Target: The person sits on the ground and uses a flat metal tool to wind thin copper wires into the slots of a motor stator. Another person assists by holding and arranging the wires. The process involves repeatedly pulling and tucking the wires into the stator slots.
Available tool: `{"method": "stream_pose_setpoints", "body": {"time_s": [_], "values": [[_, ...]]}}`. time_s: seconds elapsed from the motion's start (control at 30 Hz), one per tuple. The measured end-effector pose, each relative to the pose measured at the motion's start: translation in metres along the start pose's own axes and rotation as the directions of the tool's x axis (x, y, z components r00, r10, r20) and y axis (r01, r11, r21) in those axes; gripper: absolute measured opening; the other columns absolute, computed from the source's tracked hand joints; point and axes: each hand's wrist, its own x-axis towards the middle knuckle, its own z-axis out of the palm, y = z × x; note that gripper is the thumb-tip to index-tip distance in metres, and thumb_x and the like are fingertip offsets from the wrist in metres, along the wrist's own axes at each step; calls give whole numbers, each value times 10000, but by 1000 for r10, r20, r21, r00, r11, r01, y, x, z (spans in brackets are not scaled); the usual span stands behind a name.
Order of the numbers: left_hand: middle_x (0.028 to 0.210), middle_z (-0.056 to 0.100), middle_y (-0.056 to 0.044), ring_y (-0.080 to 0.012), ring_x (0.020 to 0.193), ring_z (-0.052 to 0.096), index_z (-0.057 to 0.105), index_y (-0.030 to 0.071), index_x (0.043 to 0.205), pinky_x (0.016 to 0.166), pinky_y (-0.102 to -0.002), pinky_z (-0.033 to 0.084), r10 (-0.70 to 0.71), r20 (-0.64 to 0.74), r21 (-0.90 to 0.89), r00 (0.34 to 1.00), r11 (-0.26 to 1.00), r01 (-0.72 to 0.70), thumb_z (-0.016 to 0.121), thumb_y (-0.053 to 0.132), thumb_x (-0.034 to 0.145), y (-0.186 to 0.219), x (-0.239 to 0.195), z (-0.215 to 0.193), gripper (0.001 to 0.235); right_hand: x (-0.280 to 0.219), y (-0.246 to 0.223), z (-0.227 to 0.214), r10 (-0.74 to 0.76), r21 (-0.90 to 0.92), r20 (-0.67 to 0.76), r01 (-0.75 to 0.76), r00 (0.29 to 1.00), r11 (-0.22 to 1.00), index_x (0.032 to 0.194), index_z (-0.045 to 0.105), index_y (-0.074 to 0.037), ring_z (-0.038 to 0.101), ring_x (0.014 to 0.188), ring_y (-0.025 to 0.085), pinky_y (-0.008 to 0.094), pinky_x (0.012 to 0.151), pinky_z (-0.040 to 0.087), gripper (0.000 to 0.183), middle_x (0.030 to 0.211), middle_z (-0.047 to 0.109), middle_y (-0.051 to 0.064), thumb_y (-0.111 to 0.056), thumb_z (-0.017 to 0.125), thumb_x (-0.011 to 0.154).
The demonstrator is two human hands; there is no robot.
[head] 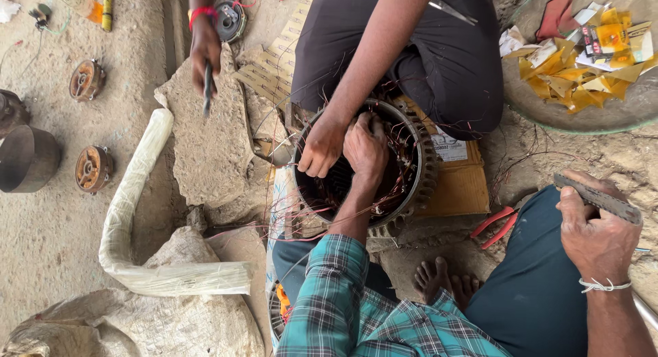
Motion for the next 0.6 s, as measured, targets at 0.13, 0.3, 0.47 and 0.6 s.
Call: {"method": "stream_pose_setpoints", "body": {"time_s": [0.13,0.3,0.47,0.6], "values": [[1004,738,-178,-314,882,712,715,5,1051,826,-428,561,-37,-61,-185,997,982,25,621,157,994,3,-12,-4,187,0,-2,-4,24,13,-20,-24,1000,1000,1259,725,22,706,758,142,220,644,528,129,981,725,123,-17,683,1144],[940,747,-61,-151,867,679,711,19,1061,832,-312,576,-100,48,-652,994,751,107,592,195,1052,6,-16,-20,212,1,-3,-4,27,0,-15,-27,1000,1000,1246,726,14,711,767,137,222,656,529,131,971,714,123,-27,672,1134],[859,672,-25,-97,809,586,717,16,1088,773,-259,485,60,61,-733,996,680,4,587,247,1099,-1,-3,-57,265,-1,1,-5,38,-5,-4,-38,999,999,1250,731,-1,715,775,137,225,683,530,134,940,722,113,-32,672,1135],[809,641,17,-73,743,560,725,45,1029,695,-227,475,9,132,-618,991,782,75,572,267,1063,-8,-10,-74,272,0,5,-3,38,22,-8,-38,999,999,1249,727,1,713,780,132,221,684,532,158,992,722,113,-13,653,1110]]}}
